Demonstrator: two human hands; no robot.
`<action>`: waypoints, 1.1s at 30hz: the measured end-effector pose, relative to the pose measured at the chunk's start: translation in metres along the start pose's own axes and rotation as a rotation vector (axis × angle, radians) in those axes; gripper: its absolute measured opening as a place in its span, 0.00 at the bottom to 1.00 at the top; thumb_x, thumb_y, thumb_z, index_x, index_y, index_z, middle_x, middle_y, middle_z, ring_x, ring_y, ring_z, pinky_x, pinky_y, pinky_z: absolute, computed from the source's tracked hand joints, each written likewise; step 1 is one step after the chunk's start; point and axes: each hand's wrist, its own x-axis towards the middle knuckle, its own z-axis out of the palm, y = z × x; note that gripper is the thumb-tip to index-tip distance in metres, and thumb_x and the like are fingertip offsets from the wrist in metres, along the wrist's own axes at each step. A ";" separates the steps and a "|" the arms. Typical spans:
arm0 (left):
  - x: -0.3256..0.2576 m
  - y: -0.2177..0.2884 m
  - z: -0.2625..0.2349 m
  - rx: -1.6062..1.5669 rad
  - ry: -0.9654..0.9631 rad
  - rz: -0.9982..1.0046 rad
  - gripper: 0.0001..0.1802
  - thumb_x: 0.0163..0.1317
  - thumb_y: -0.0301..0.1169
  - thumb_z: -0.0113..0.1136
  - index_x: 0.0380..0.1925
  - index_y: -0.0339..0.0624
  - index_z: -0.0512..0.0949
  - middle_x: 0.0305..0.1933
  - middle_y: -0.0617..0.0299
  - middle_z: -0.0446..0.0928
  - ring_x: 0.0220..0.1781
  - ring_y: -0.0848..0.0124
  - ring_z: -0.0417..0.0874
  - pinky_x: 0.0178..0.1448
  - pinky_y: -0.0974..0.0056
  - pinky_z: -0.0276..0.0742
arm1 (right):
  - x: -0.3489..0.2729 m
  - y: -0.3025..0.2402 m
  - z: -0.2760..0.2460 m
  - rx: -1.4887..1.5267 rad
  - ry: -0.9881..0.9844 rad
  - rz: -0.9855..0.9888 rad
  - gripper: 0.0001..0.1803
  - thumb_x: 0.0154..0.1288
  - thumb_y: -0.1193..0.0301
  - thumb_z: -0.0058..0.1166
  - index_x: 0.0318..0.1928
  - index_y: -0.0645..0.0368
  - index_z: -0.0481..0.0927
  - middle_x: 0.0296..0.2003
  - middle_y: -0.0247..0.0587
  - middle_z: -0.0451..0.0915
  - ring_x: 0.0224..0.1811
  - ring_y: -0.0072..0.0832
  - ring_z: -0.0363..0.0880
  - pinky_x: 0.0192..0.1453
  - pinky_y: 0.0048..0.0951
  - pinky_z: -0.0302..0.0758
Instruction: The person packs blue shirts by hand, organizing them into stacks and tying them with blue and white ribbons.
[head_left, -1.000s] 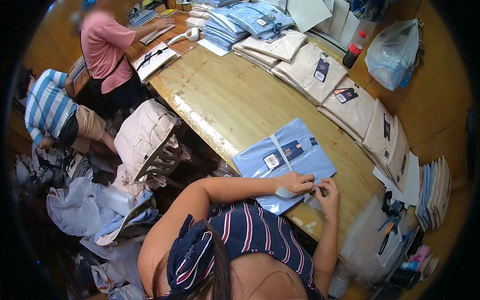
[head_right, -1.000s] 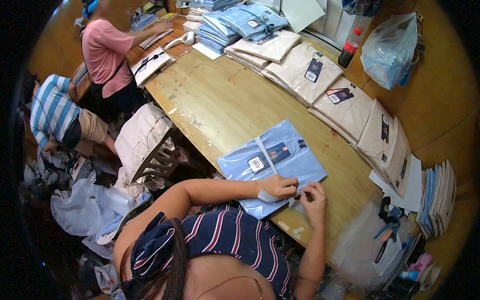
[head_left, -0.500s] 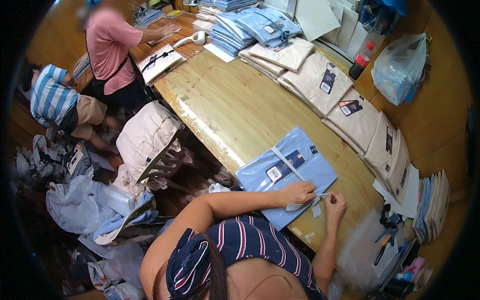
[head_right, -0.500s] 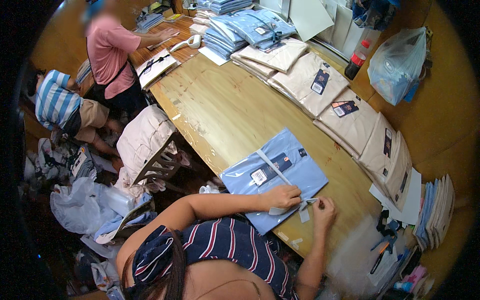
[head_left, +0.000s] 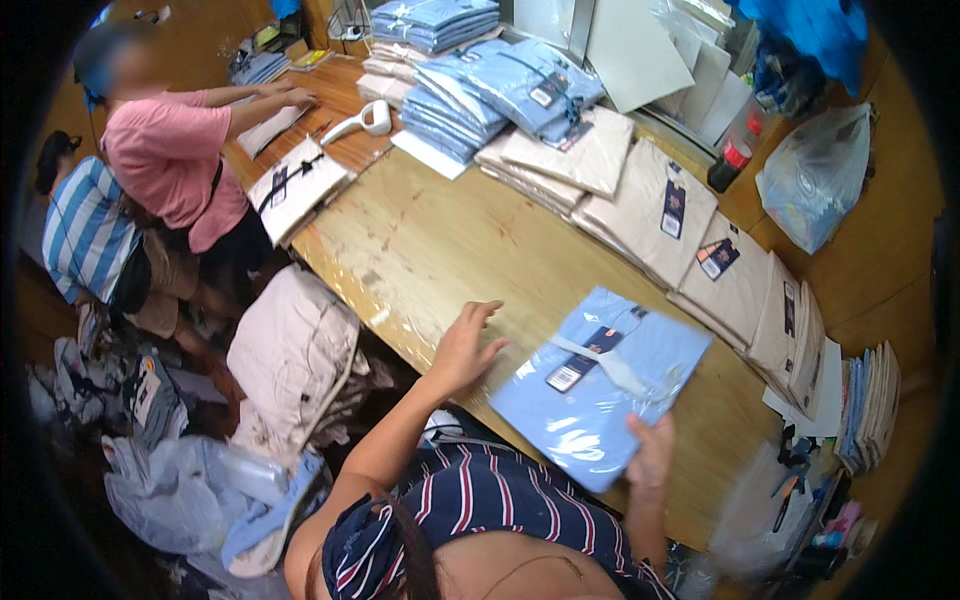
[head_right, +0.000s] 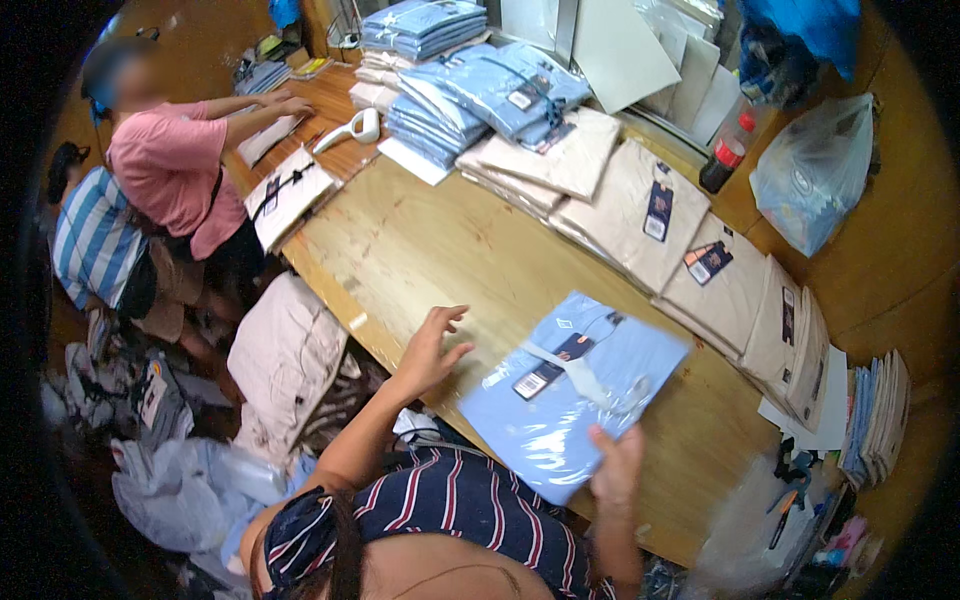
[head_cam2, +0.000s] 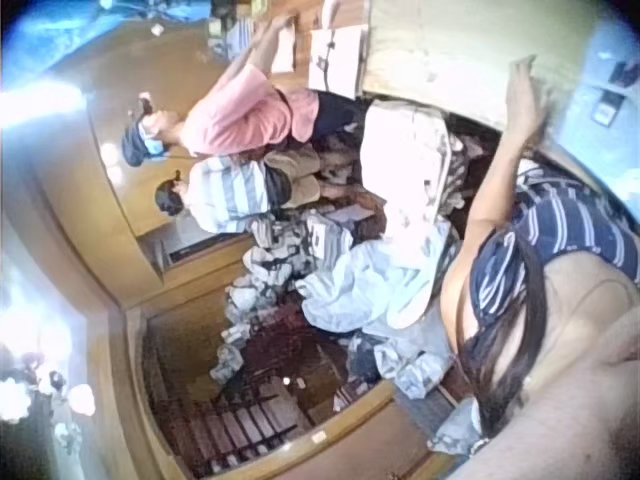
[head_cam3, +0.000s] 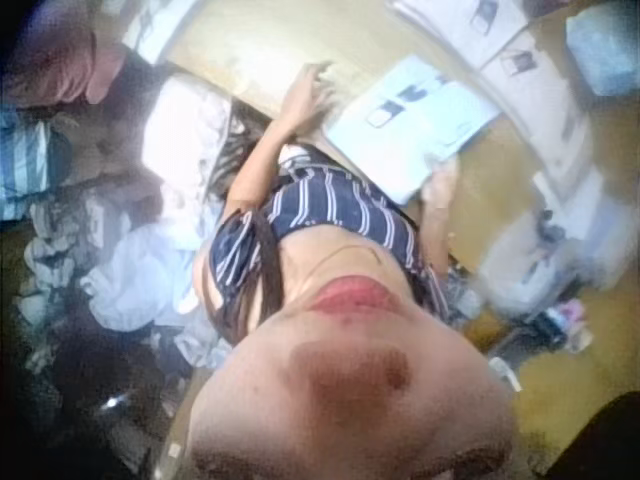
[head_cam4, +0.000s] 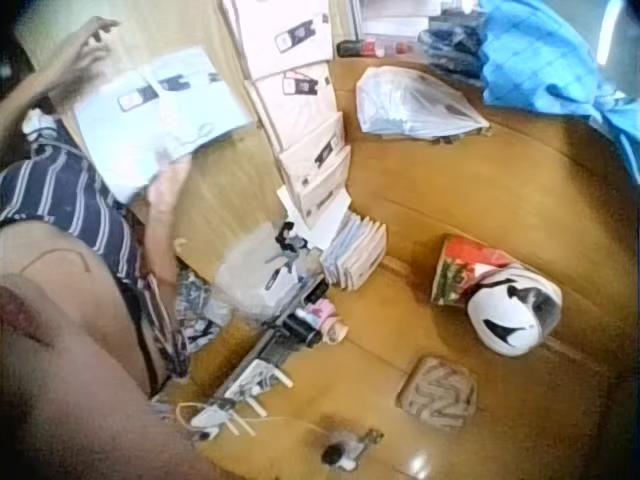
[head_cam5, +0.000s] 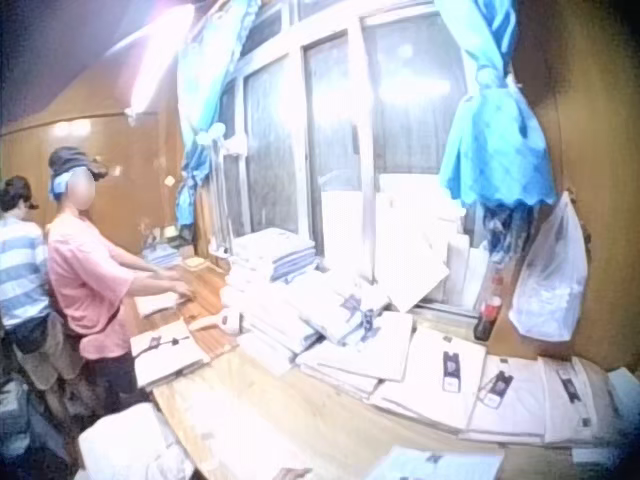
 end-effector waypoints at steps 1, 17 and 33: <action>0.006 -0.010 -0.018 0.005 0.046 -0.017 0.25 0.44 0.28 0.57 0.45 0.40 0.63 0.39 0.51 0.66 0.35 0.59 0.71 0.40 0.63 0.69 | 0.012 -0.028 0.017 -0.043 -0.053 -0.036 0.26 0.45 0.82 0.48 0.49 0.66 0.60 0.41 0.43 0.70 0.39 0.26 0.71 0.44 0.26 0.68; 0.197 -0.137 -0.148 -0.088 0.305 0.063 0.23 0.48 0.28 0.54 0.45 0.35 0.63 0.38 0.53 0.66 0.39 0.63 0.69 0.43 0.63 0.65 | 0.416 -0.066 0.221 -0.219 -0.039 -0.314 0.17 0.52 0.65 0.49 0.40 0.63 0.71 0.35 0.37 0.74 0.38 0.26 0.71 0.39 0.28 0.69; 0.433 -0.182 -0.131 -0.217 0.279 -0.159 0.37 0.53 0.59 0.33 0.53 0.39 0.57 0.50 0.41 0.61 0.51 0.46 0.63 0.55 0.52 0.55 | 0.479 -0.038 0.297 0.013 -0.160 -0.160 0.27 0.44 0.79 0.54 0.48 0.64 0.62 0.39 0.46 0.71 0.40 0.36 0.71 0.42 0.39 0.70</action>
